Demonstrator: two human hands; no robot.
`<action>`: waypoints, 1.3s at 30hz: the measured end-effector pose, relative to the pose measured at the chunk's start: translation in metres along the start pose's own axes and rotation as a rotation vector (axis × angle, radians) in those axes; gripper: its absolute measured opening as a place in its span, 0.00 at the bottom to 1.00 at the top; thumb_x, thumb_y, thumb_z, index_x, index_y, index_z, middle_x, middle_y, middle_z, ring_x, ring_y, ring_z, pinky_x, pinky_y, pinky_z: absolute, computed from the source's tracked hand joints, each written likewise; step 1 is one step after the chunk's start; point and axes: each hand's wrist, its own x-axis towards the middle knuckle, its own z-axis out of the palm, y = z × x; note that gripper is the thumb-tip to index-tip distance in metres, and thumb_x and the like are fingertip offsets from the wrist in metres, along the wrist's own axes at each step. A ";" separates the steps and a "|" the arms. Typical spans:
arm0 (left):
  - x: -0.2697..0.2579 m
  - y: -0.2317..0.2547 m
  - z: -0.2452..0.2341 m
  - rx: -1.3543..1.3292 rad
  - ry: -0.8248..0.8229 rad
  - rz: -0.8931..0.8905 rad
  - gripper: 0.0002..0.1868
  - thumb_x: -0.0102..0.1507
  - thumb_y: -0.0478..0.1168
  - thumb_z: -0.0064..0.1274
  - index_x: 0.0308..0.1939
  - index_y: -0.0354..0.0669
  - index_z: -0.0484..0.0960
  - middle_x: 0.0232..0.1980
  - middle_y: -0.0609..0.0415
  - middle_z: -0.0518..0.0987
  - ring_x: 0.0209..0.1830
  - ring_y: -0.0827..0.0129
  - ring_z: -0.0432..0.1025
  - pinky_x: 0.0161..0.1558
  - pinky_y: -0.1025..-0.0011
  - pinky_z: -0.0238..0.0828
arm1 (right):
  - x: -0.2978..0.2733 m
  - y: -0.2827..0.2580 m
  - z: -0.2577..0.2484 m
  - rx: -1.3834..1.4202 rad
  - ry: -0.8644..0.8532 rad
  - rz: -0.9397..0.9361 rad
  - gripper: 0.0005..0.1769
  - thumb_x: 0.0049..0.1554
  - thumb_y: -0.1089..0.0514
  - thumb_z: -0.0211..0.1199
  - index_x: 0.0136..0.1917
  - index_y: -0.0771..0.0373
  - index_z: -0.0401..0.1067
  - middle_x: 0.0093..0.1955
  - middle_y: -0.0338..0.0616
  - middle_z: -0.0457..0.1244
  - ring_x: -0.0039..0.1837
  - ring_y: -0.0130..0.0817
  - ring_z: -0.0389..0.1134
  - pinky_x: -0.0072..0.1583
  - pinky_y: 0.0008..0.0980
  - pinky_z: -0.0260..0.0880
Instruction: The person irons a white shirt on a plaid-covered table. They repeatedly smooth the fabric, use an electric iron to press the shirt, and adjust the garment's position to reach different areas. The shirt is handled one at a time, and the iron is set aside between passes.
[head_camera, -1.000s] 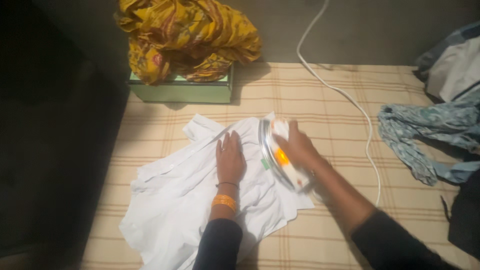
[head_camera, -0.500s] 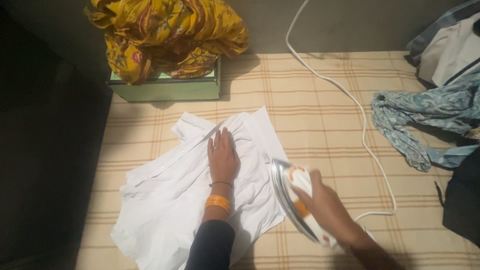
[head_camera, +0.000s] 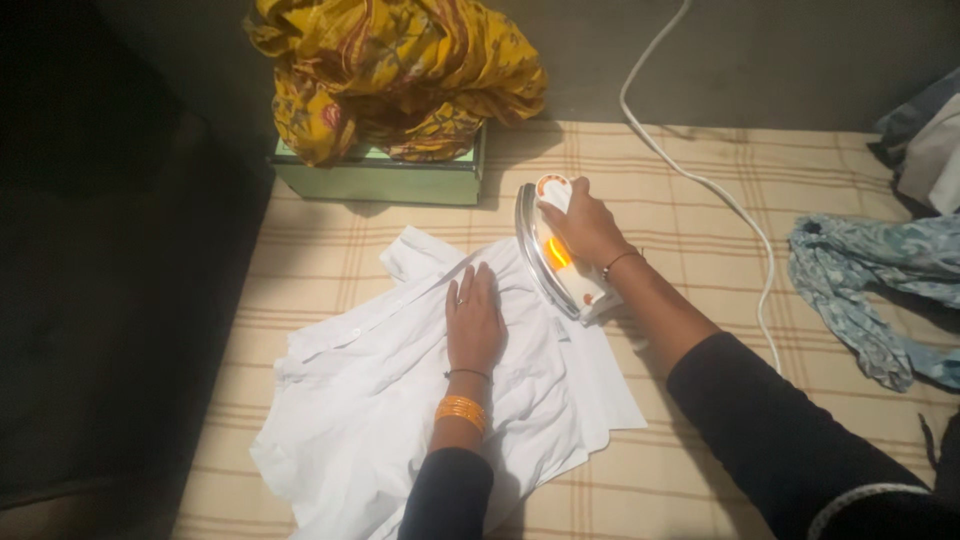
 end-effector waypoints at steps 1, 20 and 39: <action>-0.001 0.000 0.002 0.019 0.001 0.010 0.27 0.63 0.32 0.42 0.68 0.34 0.68 0.74 0.47 0.67 0.77 0.54 0.57 0.76 0.52 0.44 | -0.007 0.002 0.001 0.001 -0.018 0.030 0.36 0.59 0.39 0.61 0.66 0.68 0.55 0.53 0.73 0.66 0.57 0.68 0.69 0.57 0.54 0.69; 0.087 -0.002 0.042 0.191 -0.006 -0.019 0.30 0.55 0.53 0.59 0.58 0.44 0.76 0.61 0.50 0.74 0.66 0.55 0.64 0.65 0.43 0.54 | -0.318 0.121 -0.072 -0.027 0.115 0.472 0.29 0.56 0.39 0.61 0.58 0.62 0.61 0.43 0.67 0.70 0.49 0.64 0.74 0.49 0.52 0.73; 0.203 0.053 -0.172 -0.672 -0.013 0.249 0.12 0.62 0.38 0.56 0.48 0.39 0.86 0.42 0.52 0.85 0.40 0.67 0.79 0.44 0.66 0.75 | -0.177 0.230 -0.122 -0.011 0.446 0.335 0.37 0.59 0.37 0.63 0.58 0.76 0.62 0.49 0.74 0.67 0.53 0.68 0.71 0.54 0.54 0.70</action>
